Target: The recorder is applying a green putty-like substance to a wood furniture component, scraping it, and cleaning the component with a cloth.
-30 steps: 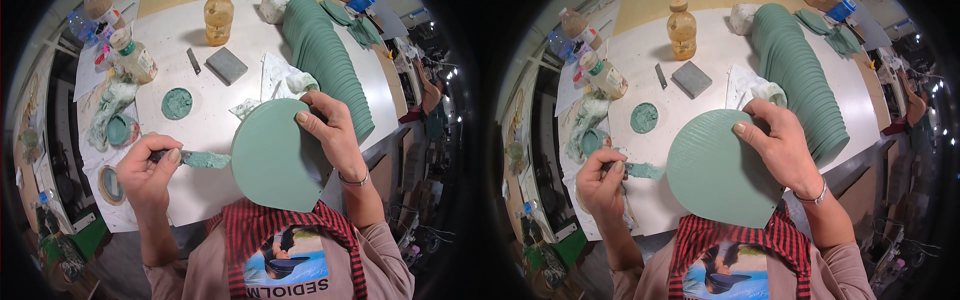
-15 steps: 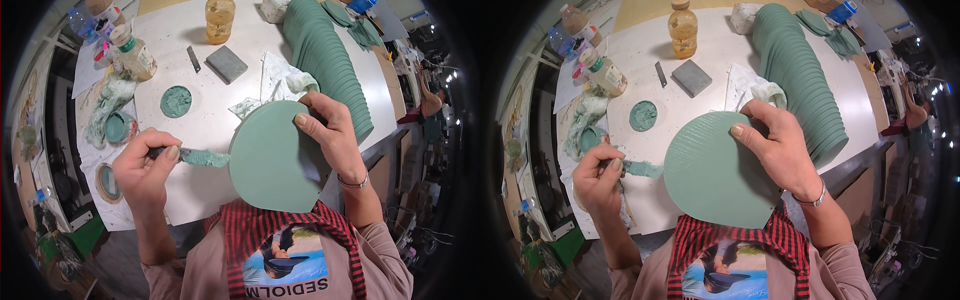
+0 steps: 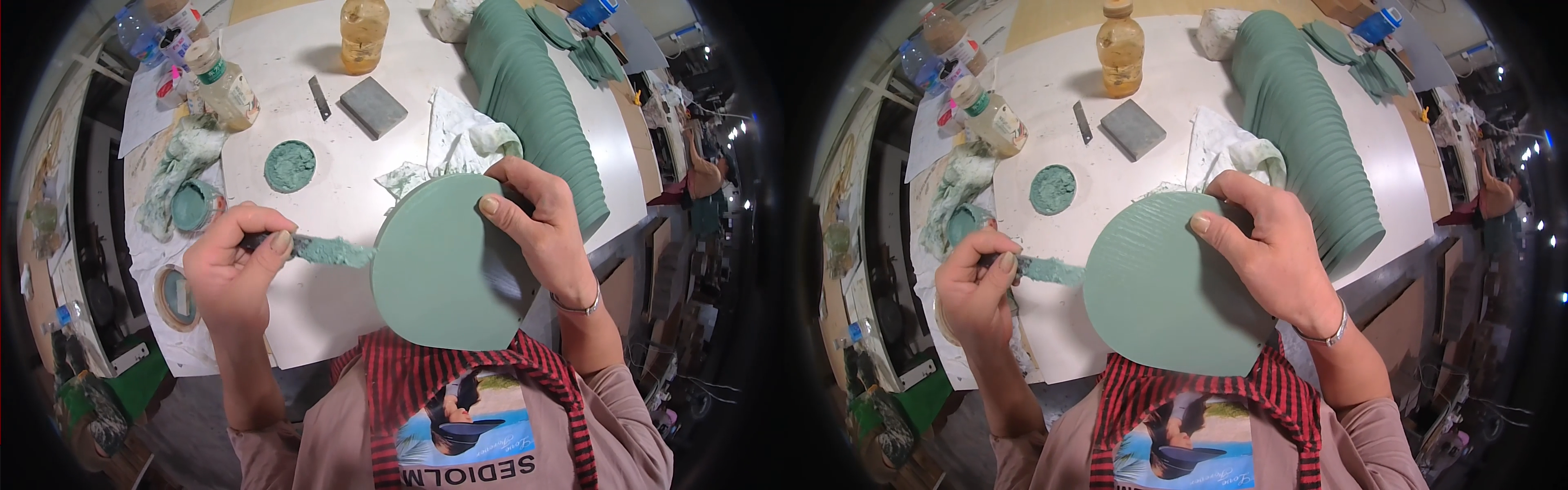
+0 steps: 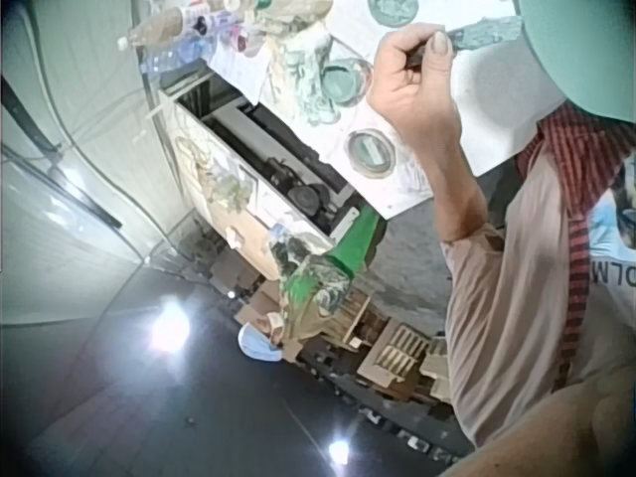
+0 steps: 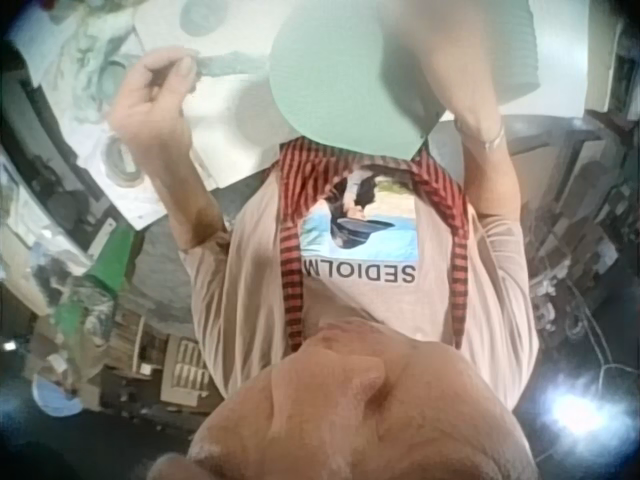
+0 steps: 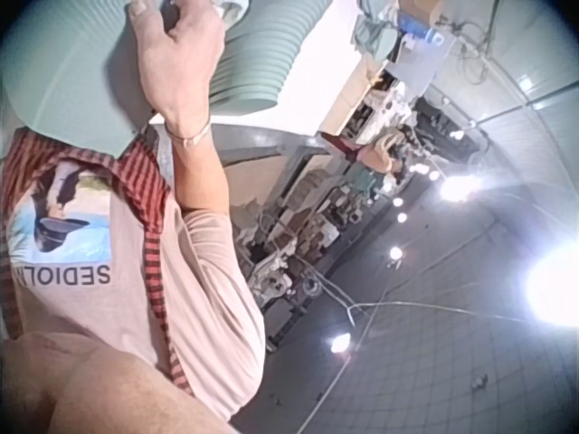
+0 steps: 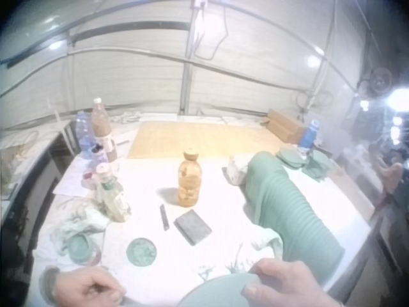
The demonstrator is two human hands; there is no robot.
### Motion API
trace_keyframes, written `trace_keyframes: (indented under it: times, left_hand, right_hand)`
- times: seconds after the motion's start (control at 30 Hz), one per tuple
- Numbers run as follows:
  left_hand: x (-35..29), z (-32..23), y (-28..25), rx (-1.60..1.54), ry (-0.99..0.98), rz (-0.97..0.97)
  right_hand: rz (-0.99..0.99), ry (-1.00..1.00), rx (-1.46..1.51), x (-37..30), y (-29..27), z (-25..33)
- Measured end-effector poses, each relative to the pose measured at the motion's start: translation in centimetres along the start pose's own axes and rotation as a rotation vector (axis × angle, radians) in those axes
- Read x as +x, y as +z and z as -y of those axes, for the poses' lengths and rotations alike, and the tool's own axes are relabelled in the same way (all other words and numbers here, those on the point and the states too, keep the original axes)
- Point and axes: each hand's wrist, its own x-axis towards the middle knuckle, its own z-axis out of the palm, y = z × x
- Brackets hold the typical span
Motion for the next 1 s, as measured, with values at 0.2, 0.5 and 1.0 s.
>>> trace_keyframes:
  times: [0.2,0.5,1.0]
  left_hand:
    - [0.4,-0.2,-0.1,-0.029,0.015,0.037]
    - [1.1,-0.3,-0.2,-0.018,-0.032,0.041]
    - [1.8,-0.6,-0.2,0.015,-0.021,0.058]
  right_hand:
    - [0.009,-0.015,-0.032,-0.2,0.1,0.2]
    - [0.035,-0.018,-0.070,-0.4,0.3,0.6]
    - [0.073,-0.063,-0.157,-0.3,0.7,0.8]
